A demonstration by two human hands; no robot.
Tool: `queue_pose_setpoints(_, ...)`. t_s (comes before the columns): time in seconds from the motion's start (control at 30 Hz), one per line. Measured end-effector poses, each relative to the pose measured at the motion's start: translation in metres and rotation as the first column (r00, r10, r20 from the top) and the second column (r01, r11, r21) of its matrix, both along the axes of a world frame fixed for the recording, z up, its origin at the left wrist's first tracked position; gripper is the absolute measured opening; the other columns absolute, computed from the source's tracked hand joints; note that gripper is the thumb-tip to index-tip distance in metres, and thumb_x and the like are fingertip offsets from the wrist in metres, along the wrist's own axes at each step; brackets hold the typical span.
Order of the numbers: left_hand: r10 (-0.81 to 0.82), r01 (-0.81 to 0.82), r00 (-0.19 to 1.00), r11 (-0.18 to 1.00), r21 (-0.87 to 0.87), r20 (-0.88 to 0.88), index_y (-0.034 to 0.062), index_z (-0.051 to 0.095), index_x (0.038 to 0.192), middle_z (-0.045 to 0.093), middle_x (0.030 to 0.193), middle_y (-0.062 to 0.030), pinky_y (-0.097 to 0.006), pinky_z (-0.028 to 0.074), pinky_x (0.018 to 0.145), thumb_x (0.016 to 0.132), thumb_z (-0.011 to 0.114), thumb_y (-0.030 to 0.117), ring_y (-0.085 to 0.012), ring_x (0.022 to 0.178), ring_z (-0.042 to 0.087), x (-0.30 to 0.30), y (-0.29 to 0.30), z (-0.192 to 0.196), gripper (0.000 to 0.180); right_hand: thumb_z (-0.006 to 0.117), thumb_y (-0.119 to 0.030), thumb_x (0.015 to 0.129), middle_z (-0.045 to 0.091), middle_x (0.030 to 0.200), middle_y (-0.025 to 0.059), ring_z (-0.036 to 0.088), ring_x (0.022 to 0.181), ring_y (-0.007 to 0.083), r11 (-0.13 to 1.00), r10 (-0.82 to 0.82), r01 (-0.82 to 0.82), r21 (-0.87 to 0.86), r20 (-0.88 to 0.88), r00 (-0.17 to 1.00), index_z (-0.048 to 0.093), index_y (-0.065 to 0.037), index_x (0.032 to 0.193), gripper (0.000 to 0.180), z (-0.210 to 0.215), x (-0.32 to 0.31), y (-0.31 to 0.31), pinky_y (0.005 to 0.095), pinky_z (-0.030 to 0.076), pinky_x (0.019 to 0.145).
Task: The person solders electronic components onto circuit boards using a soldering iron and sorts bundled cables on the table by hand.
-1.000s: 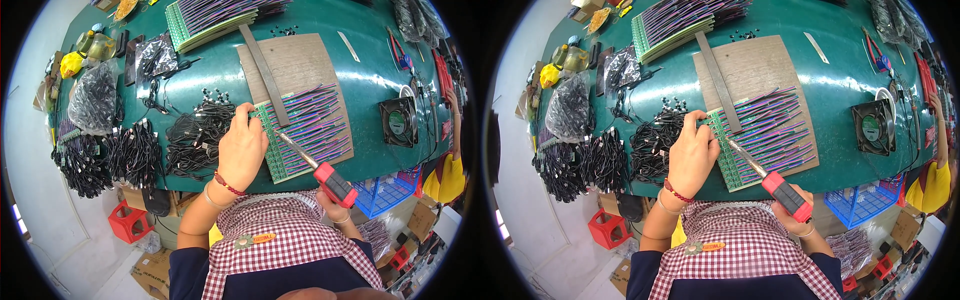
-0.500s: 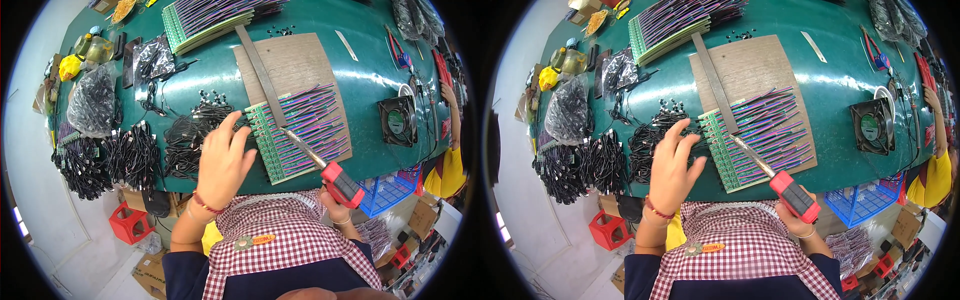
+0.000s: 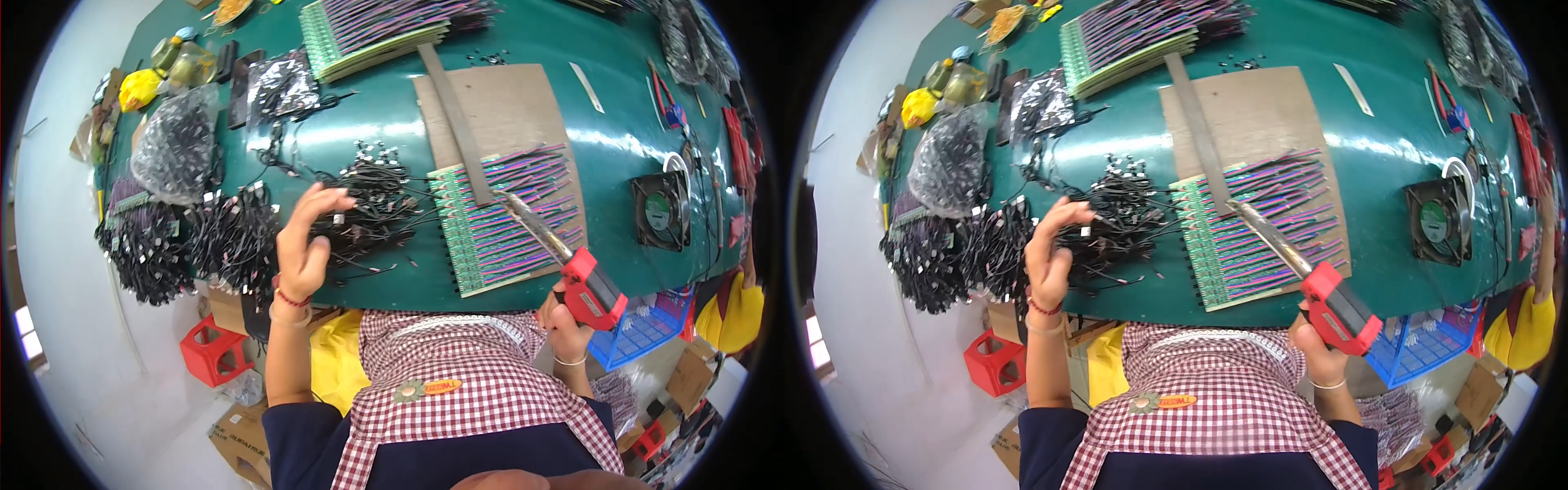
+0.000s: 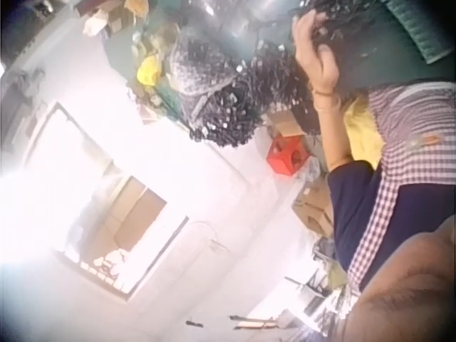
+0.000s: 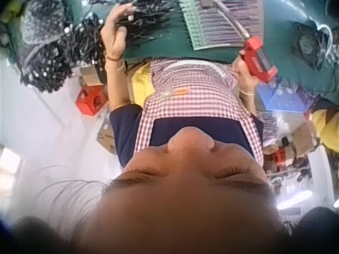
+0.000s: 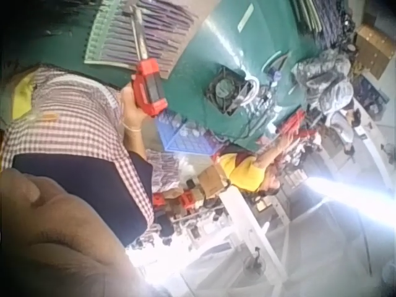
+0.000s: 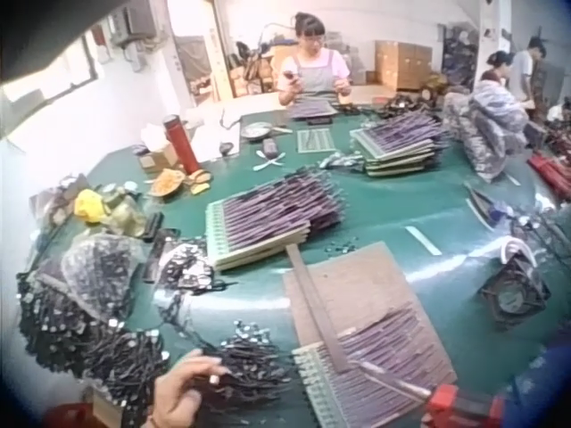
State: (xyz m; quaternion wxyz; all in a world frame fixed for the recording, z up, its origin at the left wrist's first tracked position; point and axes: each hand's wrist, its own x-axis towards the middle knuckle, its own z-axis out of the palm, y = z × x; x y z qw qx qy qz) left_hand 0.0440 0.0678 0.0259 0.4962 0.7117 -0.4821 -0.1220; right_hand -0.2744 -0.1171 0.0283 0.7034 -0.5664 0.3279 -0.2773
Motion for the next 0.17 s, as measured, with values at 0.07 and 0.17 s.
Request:
queue_pose_setpoints(0.07,-0.051,0.041,0.986,0.997,-0.067,-0.157,-0.0052,0.045,0.121,0.059,0.111,-0.0201,-0.044,0.028,0.106,0.065,0.037,0.001,-0.0320,0.113,0.053,0.0042,0.0033,-0.0085,0.057,0.057,-0.011,0.081,0.040,0.051,0.0034,0.038,0.041,0.0124,1.000,-0.012,0.012,0.013,0.027,1.000,0.044,0.007,0.105,0.033,0.0044,0.0047,0.0024,0.0260,0.036,0.042)
queue_pose_setpoints(0.17,-0.151,-0.045,0.836,0.940,-0.339,-0.528,-0.0030,0.026,0.136,0.044,0.130,-0.0249,-0.040,0.018,0.111,0.068,0.039,0.007,-0.0309,0.126,0.039,0.0042,0.0011,-0.0120,0.069,0.061,-0.019,0.081,0.039,0.049,0.0042,0.038,0.041,0.0143,0.999,-0.009,0.008,0.040,0.019,1.000,0.042,0.007,0.106,0.040,0.0015,-0.0002,-0.0013,0.0271,0.037,0.041)
